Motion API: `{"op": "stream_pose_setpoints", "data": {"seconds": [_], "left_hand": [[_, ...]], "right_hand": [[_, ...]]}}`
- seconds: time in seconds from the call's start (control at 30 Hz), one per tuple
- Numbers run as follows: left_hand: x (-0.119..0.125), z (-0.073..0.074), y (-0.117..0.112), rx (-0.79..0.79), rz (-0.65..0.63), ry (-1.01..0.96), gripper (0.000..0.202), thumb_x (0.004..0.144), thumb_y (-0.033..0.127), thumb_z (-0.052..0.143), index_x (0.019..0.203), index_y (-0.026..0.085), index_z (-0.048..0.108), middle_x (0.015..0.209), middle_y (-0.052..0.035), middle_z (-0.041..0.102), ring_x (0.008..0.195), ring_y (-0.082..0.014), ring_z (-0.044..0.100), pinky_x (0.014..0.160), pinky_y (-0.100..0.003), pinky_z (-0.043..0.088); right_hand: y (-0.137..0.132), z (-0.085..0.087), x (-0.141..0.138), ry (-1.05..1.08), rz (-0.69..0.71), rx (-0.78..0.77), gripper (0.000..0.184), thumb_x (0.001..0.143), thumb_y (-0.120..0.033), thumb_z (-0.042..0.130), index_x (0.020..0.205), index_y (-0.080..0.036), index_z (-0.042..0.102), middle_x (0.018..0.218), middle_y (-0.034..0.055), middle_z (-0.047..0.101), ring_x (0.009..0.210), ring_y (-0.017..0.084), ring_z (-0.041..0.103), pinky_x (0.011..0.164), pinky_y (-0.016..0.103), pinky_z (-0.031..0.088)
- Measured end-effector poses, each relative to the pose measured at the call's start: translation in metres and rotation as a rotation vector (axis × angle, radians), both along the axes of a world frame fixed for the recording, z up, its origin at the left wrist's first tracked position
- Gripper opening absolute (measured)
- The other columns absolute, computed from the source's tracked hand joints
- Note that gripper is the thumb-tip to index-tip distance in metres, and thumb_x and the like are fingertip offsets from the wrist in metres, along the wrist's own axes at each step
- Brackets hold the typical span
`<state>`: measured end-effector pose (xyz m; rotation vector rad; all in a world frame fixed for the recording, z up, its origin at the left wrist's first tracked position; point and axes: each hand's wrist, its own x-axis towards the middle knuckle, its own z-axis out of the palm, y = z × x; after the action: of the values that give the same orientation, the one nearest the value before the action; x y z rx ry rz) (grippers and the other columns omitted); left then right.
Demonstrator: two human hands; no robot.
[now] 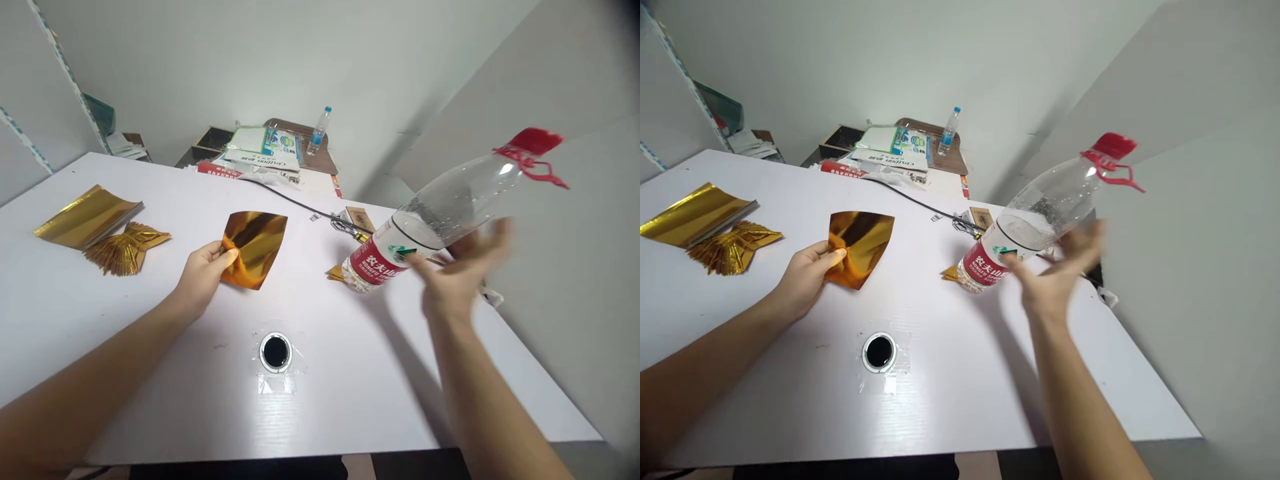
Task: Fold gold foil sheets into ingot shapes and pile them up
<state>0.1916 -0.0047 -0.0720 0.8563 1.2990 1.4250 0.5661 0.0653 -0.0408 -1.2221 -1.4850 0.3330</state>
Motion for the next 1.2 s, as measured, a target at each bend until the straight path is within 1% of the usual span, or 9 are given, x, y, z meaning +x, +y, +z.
{"op": "stream_pose_setpoints", "data": {"seconds": [0.03,0.07,0.13,0.23,0.47,0.7,0.9,1.03,1.2], "left_hand": [[0.000,0.000,0.000,-0.012,0.004,0.002,0.050,0.069,0.050,0.085,0.103,0.015,0.074,0.101,-0.0073,0.076,0.093,-0.0222,0.071,0.087,-0.033,0.055],[-0.001,0.000,0.000,-0.024,0.009,0.004,0.051,0.068,0.052,0.085,0.102,0.015,0.074,0.100,-0.0074,0.076,0.093,-0.0223,0.070,0.087,-0.033,0.055],[-0.001,0.001,-0.002,-0.033,0.012,0.010,0.052,0.067,0.054,0.085,0.101,0.015,0.073,0.100,-0.0075,0.076,0.092,-0.0224,0.070,0.088,-0.034,0.055],[-0.002,0.001,-0.003,-0.029,0.006,0.023,0.049,0.069,0.055,0.084,0.098,0.016,0.072,0.097,-0.0064,0.075,0.090,-0.0214,0.069,0.089,-0.035,0.054],[-0.003,0.001,-0.004,-0.051,-0.029,0.047,0.050,0.072,0.058,0.082,0.102,0.018,0.073,0.103,-0.0075,0.076,0.094,-0.0226,0.070,0.089,-0.034,0.055],[-0.003,0.001,-0.003,-0.063,-0.015,0.050,0.060,0.066,0.063,0.087,0.102,0.017,0.074,0.103,-0.0093,0.076,0.094,-0.0249,0.070,0.086,-0.034,0.056],[-0.005,0.000,-0.002,-0.067,-0.019,0.065,0.060,0.066,0.063,0.087,0.103,0.017,0.074,0.105,-0.0087,0.077,0.093,-0.0233,0.070,0.084,-0.032,0.056],[-0.004,0.001,-0.002,-0.063,-0.026,0.084,0.057,0.069,0.063,0.085,0.104,0.018,0.074,0.106,-0.0091,0.077,0.095,-0.0245,0.071,0.083,-0.031,0.057],[-0.004,0.002,-0.002,-0.041,-0.012,0.189,0.057,0.073,0.063,0.079,0.109,0.019,0.072,0.111,-0.0093,0.076,0.102,-0.0263,0.072,0.084,-0.031,0.057]], "right_hand": [[0.003,-0.011,-0.010,0.066,0.072,-0.068,0.125,0.062,-0.058,0.089,0.161,-0.026,0.022,0.163,0.0173,0.034,0.148,0.035,0.045,0.110,0.051,0.054],[0.006,-0.022,-0.019,0.124,0.149,-0.182,0.118,0.060,-0.056,0.091,0.156,-0.022,0.033,0.154,0.0191,0.047,0.137,0.034,0.056,0.106,0.049,0.057],[0.012,-0.042,-0.029,0.210,0.201,-0.342,0.096,0.059,-0.052,0.093,0.138,-0.016,0.053,0.133,0.0194,0.065,0.115,0.032,0.068,0.100,0.050,0.059],[0.023,-0.058,-0.020,0.243,0.150,-0.322,0.078,0.057,-0.051,0.094,0.119,-0.014,0.065,0.123,0.0177,0.070,0.108,0.032,0.069,0.102,0.056,0.056],[0.039,-0.071,0.022,0.219,0.044,-0.223,0.096,0.051,-0.045,0.098,0.131,-0.017,0.052,0.135,0.0177,0.064,0.119,0.031,0.066,0.109,0.059,0.051],[0.040,-0.078,0.022,0.329,0.006,-0.238,0.091,0.051,-0.046,0.098,0.126,-0.016,0.056,0.129,0.0162,0.068,0.112,0.029,0.069,0.105,0.055,0.054],[0.043,-0.085,0.024,0.502,0.100,-0.225,0.074,0.067,-0.054,0.089,0.123,-0.015,0.061,0.124,0.0139,0.070,0.104,0.022,0.070,0.098,0.042,0.058],[0.042,-0.084,0.022,0.468,0.042,-0.229,0.083,0.059,-0.053,0.094,0.123,-0.015,0.058,0.124,0.0151,0.069,0.103,0.024,0.070,0.096,0.045,0.059],[0.049,-0.074,0.034,0.463,-0.081,-0.033,0.090,0.056,-0.050,0.096,0.127,-0.018,0.052,0.129,0.0138,0.066,0.112,0.026,0.068,0.105,0.052,0.055]]}}
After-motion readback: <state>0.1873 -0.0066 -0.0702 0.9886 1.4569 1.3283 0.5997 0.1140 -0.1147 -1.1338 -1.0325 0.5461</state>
